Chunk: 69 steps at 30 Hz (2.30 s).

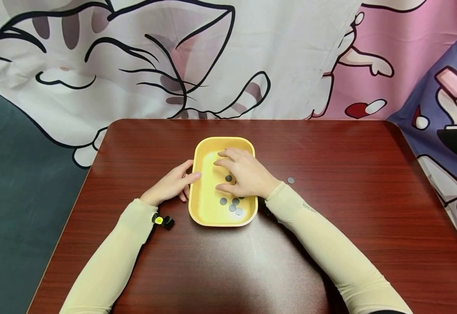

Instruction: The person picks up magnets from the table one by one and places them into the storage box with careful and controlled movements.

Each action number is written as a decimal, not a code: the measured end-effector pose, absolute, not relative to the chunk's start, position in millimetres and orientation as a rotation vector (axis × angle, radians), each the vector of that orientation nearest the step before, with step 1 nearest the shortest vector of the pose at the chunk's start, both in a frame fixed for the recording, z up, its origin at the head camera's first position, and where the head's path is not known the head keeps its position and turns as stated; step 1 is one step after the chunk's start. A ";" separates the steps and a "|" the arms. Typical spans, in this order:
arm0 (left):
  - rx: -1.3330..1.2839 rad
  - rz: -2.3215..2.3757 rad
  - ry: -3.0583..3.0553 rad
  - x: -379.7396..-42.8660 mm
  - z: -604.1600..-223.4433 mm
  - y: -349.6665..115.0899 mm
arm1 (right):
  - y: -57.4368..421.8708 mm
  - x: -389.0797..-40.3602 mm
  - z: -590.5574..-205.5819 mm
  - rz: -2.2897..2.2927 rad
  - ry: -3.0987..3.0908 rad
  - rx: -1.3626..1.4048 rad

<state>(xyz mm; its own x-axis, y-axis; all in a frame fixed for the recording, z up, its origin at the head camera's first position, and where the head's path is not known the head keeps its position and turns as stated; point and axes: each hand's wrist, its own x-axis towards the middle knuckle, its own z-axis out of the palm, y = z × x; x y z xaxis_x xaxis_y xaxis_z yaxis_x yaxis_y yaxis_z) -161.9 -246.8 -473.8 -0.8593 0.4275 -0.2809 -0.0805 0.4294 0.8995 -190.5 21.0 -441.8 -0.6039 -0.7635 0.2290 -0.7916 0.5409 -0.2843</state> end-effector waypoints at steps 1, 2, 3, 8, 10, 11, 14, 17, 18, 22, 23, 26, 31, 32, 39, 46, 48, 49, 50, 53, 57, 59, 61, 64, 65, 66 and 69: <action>0.294 1.428 2.214 -162.1 -474.3 -247.0 | 22.6 -189.7 -441.7 0.559 -2.683 1.362; 0.295 1.427 2.215 -162.2 -474.7 -247.1 | 24.3 -188.9 -441.6 0.560 -2.672 1.365; 0.294 1.426 2.216 -162.2 -474.8 -247.2 | 26.2 -188.0 -441.3 0.564 -2.662 1.367; 0.279 1.430 2.219 -161.2 -473.8 -247.4 | 35.9 -185.0 -439.7 0.582 -2.604 1.373; 0.272 1.431 2.216 -160.6 -472.4 -247.0 | 40.6 -184.2 -438.4 0.595 -2.587 1.367; 0.269 1.428 2.214 -159.5 -468.5 -245.9 | 43.4 -184.1 -438.0 0.602 -2.580 1.362; 0.272 1.422 2.204 -156.0 -455.3 -242.1 | 54.3 -182.9 -435.8 0.617 -2.555 1.337; 0.268 1.412 2.197 -153.6 -444.0 -238.2 | 67.5 -182.1 -434.8 0.620 -2.531 1.311; 0.269 1.412 2.196 -154.2 -445.6 -238.3 | 72.4 -181.7 -434.6 0.614 -2.528 1.301; 0.260 1.409 2.200 -159.0 -459.0 -241.5 | 91.7 -181.8 -435.0 0.603 -2.561 1.241; 0.260 1.408 2.201 -160.0 -462.4 -242.6 | 96.3 -181.8 -435.3 0.603 -2.577 1.223; 0.257 1.403 2.215 -162.0 -469.8 -245.4 | 108.5 -181.5 -436.6 0.600 -2.630 1.172; 0.265 1.401 2.232 -161.8 -472.2 -247.4 | 123.5 -181.4 -439.8 0.571 -2.698 1.117; 0.268 1.404 2.233 -161.7 -472.2 -247.5 | 126.0 -181.6 -440.8 0.561 -2.709 1.113; 0.267 1.408 2.227 -161.5 -472.3 -247.7 | 141.1 -182.2 -448.9 0.426 -2.793 1.079; 0.258 1.409 2.199 -158.1 -458.2 -243.6 | 152.8 -183.6 -453.3 0.257 -2.873 0.982; 0.255 1.410 2.194 -155.8 -451.1 -241.7 | 154.4 -183.9 -452.9 0.250 -2.894 0.963; 0.258 1.412 2.192 -154.8 -448.1 -241.0 | 155.3 -183.8 -452.3 0.252 -2.904 0.956; 0.260 1.413 2.190 -154.1 -445.7 -240.4 | 156.1 -183.8 -451.8 0.254 -2.915 0.950; 0.262 1.417 2.186 -153.2 -442.3 -239.2 | 158.7 -182.9 -449.2 0.269 -2.951 0.937; 0.258 1.426 2.181 -153.4 -442.3 -238.9 | 162.7 -181.8 -447.3 0.269 -2.983 0.931; 0.258 1.426 2.181 -153.7 -442.9 -238.9 | 164.4 -181.2 -446.5 0.262 -2.979 0.939; 0.260 1.425 2.184 -153.9 -443.3 -239.0 | 165.5 -181.0 -446.0 0.255 -2.969 0.949; 0.260 1.422 2.189 -153.9 -443.3 -239.3 | 165.5 -181.1 -444.8 0.264 -2.958 0.966; 0.259 1.422 2.189 -153.9 -443.2 -239.5 | 165.2 -181.5 -444.3 0.268 -2.961 0.968; 0.260 1.422 2.188 -153.8 -443.2 -239.5 | 164.9 -182.0 -443.9 0.275 -2.966 0.968; 0.260 1.425 2.188 -153.8 -442.8 -239.6 | 163.5 -183.8 -442.5 0.297 -2.993 0.952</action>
<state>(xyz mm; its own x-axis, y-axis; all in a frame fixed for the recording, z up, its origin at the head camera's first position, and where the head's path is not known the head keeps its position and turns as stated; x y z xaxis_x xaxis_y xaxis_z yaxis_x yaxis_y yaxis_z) -153.8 -239.6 -442.8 -0.8505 0.4232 -0.3123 -0.1145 0.4306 0.8952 -183.8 163.5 -442.5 -0.8177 -0.5740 0.0440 -0.5715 0.8001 -0.1825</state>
